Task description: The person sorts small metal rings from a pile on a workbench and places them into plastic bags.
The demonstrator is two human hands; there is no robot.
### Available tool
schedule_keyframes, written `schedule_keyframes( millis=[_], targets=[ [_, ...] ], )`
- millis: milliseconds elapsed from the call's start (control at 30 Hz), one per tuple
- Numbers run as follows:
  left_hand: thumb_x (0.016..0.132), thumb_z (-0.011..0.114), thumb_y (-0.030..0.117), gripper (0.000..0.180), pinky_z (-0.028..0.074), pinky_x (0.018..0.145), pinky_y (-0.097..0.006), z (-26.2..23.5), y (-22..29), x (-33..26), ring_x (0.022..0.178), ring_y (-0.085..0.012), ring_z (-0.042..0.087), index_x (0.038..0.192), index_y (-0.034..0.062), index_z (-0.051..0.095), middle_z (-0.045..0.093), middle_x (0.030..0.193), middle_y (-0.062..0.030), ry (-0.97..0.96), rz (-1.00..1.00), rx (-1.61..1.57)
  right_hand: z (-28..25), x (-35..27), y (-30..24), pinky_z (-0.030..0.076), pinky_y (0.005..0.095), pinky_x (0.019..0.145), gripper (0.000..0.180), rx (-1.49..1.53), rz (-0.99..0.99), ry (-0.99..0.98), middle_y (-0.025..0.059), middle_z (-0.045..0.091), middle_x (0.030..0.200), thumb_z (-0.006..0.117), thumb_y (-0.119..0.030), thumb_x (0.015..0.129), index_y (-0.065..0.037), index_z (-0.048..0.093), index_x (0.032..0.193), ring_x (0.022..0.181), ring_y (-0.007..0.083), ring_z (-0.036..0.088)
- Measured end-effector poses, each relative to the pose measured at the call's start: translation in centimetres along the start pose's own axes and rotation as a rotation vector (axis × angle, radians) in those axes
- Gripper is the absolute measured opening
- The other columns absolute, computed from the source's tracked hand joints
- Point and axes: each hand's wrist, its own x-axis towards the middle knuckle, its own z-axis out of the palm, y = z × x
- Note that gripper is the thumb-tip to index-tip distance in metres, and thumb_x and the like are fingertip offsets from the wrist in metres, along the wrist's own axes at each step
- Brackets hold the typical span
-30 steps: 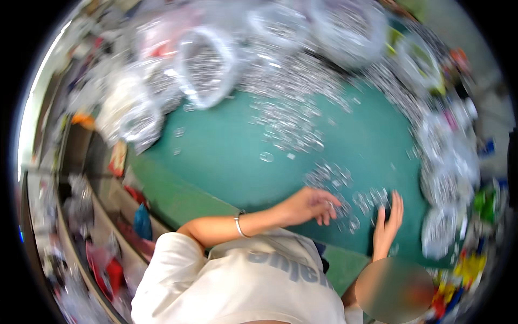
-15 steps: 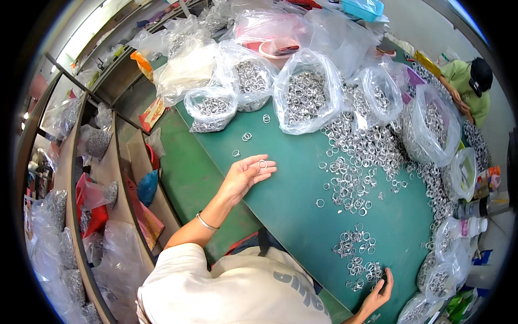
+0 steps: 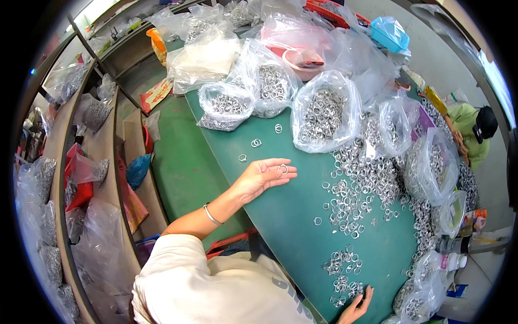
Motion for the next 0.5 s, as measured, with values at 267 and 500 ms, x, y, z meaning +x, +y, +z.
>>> schedule_keyframes(
  millis=[267,500],
  targets=[
    [0.092,0.054,0.005,0.04,0.053,0.091,-0.03,-1.5,0.8,1.3,0.108,-0.0286,0.061,0.127,-0.01,0.043,0.058,0.118,-0.024,0.164,0.044,0.043,0.4,-0.1,0.6,0.037,0.0438,0.101,0.031,0.015,-0.04,0.013,0.0258,0.056,0.122,0.055,-0.013,0.092,0.007,0.059,0.114,0.113,0.0396,0.052],
    [0.091,0.052,0.0,0.038,0.054,0.089,-0.028,-5.2,6.2,2.9,0.105,-0.0263,0.062,0.125,-0.0134,0.042,0.058,0.116,-0.0249,0.469,0.402,0.043,0.5,-0.3,-0.2,0.039,0.044,0.099,0.027,-0.019,-0.075,0.041,0.0264,0.058,0.118,0.057,-0.011,0.091,0.009,0.061,0.108,0.11,0.0395,0.054]
  ],
)
